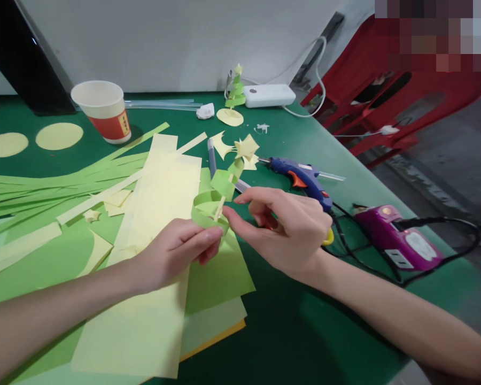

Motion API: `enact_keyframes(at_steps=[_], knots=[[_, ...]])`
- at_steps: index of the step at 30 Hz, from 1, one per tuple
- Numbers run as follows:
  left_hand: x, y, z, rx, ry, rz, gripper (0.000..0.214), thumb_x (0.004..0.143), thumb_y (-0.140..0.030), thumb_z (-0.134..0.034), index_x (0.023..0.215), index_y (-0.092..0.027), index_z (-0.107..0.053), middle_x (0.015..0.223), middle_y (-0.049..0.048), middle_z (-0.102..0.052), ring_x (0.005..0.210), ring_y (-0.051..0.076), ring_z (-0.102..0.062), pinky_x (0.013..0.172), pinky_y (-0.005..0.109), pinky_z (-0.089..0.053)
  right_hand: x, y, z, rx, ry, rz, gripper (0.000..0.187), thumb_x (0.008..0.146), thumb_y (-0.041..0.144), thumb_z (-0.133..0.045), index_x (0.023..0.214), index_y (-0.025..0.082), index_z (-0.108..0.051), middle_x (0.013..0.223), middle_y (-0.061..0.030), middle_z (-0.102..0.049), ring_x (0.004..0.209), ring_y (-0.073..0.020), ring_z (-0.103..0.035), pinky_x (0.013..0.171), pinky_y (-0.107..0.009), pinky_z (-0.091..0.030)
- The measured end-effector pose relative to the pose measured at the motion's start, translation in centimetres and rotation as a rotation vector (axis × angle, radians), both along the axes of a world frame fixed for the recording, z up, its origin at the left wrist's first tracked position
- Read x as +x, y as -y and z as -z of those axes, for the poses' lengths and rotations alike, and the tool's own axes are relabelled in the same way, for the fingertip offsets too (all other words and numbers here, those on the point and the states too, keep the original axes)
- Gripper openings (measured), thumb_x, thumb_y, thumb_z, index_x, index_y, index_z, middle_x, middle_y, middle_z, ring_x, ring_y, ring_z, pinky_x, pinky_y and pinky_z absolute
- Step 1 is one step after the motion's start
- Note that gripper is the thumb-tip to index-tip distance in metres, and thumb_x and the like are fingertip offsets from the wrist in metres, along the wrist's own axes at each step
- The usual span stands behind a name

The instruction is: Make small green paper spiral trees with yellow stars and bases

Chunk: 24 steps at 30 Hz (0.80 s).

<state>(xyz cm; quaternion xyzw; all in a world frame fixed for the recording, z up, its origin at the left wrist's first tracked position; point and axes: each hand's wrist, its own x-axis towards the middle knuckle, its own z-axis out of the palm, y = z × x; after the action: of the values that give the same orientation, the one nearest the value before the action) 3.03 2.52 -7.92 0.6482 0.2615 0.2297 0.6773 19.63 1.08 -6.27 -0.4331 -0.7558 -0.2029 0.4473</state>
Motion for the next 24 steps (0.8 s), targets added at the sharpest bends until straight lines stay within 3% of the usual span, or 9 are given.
enact_keyframes(at_steps=[6,24], knots=[[-0.04,-0.01,0.25,-0.018,0.013,0.01,0.042,0.091,-0.036,-0.039,0.054,-0.016,-0.044,0.052,-0.0047,-0.04,0.05,0.007,-0.038,0.051,0.023,-0.03,0.04,-0.08,0.21,-0.002,-0.009,0.04,0.009,0.073,0.018,-0.064,0.068,0.017,-0.057,0.04,0.0095,-0.04,0.036,-0.0022,-0.037,0.04,-0.015,-0.033],[-0.01,-0.09,-0.14,-0.001,-0.01,0.016,0.04,0.091,-0.034,-0.037,0.055,-0.016,-0.044,0.052,-0.0041,-0.04,0.051,0.008,-0.039,0.052,0.024,-0.031,-0.09,0.16,-0.19,-0.03,-0.023,-0.035,0.01,0.066,0.007,-0.066,0.064,0.015,-0.06,0.046,0.0047,-0.06,0.036,-0.0044,-0.048,0.039,-0.018,-0.036]])
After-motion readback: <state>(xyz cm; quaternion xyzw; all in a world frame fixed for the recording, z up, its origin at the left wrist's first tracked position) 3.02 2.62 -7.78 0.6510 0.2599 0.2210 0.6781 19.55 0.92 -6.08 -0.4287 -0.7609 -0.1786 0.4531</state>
